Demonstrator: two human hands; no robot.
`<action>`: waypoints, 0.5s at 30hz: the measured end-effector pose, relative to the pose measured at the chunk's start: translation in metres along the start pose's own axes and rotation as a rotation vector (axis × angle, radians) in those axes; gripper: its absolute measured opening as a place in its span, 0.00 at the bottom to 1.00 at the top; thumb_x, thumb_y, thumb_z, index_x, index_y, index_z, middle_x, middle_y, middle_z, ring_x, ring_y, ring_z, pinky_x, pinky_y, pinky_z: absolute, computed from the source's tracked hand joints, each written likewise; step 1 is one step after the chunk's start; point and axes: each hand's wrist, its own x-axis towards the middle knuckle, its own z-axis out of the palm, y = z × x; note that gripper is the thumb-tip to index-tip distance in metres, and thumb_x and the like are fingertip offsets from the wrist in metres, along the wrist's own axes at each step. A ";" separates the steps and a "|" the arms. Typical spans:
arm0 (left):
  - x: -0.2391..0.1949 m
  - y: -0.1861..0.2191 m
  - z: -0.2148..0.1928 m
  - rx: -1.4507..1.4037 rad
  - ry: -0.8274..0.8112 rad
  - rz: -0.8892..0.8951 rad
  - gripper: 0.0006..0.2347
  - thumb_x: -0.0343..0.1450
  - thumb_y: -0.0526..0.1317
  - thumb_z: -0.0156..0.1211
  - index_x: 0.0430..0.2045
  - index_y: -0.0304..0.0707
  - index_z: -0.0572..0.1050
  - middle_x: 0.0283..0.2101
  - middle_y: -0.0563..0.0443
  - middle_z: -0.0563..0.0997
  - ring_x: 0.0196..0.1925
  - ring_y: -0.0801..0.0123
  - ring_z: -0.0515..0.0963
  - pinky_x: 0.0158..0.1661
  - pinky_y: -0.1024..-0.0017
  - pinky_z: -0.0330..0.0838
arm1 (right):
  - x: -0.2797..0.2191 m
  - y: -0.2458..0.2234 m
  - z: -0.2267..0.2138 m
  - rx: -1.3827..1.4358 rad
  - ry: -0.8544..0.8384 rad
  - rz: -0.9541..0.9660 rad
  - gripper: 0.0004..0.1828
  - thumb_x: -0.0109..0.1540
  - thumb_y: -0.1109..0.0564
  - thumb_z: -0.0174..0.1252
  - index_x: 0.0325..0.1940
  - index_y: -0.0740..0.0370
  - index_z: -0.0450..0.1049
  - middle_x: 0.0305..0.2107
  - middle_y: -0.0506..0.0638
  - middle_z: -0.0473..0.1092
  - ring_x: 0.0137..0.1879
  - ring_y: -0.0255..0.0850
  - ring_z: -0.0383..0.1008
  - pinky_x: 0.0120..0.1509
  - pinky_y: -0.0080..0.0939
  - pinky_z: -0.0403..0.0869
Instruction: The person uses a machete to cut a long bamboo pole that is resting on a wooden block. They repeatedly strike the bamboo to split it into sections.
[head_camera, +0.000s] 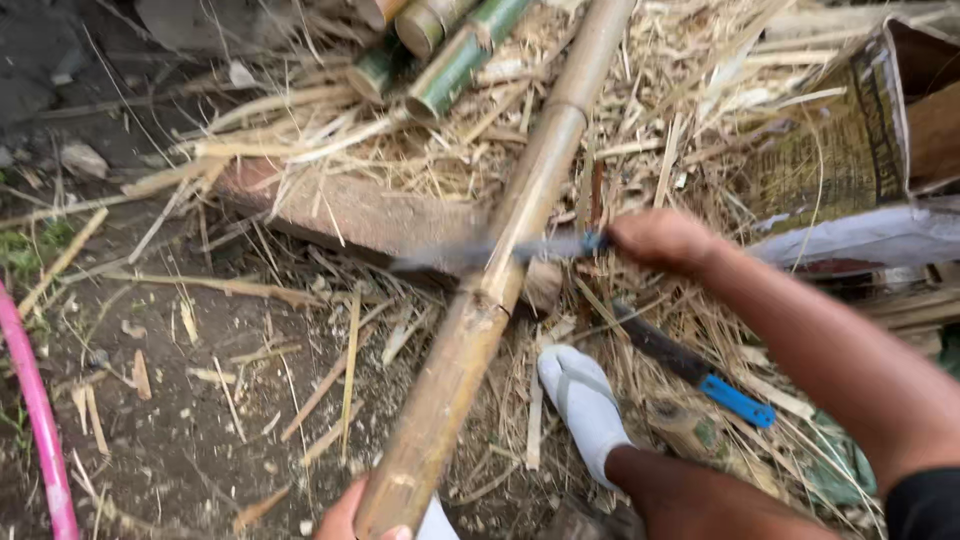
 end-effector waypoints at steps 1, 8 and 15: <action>-0.004 -0.011 -0.008 -0.018 -0.036 0.031 0.41 0.57 0.41 0.75 0.66 0.33 0.59 0.61 0.37 0.78 0.65 0.54 0.78 0.66 0.56 0.65 | 0.002 0.012 0.001 -0.048 -0.032 0.020 0.22 0.72 0.54 0.42 0.63 0.76 0.57 0.27 0.55 0.75 0.26 0.39 0.77 0.26 0.38 0.76; 0.027 -0.012 -0.022 -0.020 -0.073 -0.008 0.43 0.57 0.40 0.75 0.68 0.38 0.56 0.61 0.39 0.75 0.64 0.57 0.76 0.64 0.57 0.66 | -0.007 0.030 -0.017 0.516 0.208 0.391 0.20 0.70 0.56 0.47 0.61 0.74 0.59 0.33 0.66 0.76 0.33 0.56 0.77 0.32 0.52 0.74; -0.006 0.109 0.056 0.348 0.035 -0.169 0.44 0.52 0.49 0.75 0.66 0.42 0.60 0.51 0.37 0.83 0.51 0.54 0.86 0.54 0.57 0.80 | -0.115 -0.064 -0.071 0.393 0.024 0.017 0.16 0.70 0.44 0.47 0.48 0.60 0.65 0.32 0.55 0.74 0.33 0.54 0.79 0.36 0.58 0.77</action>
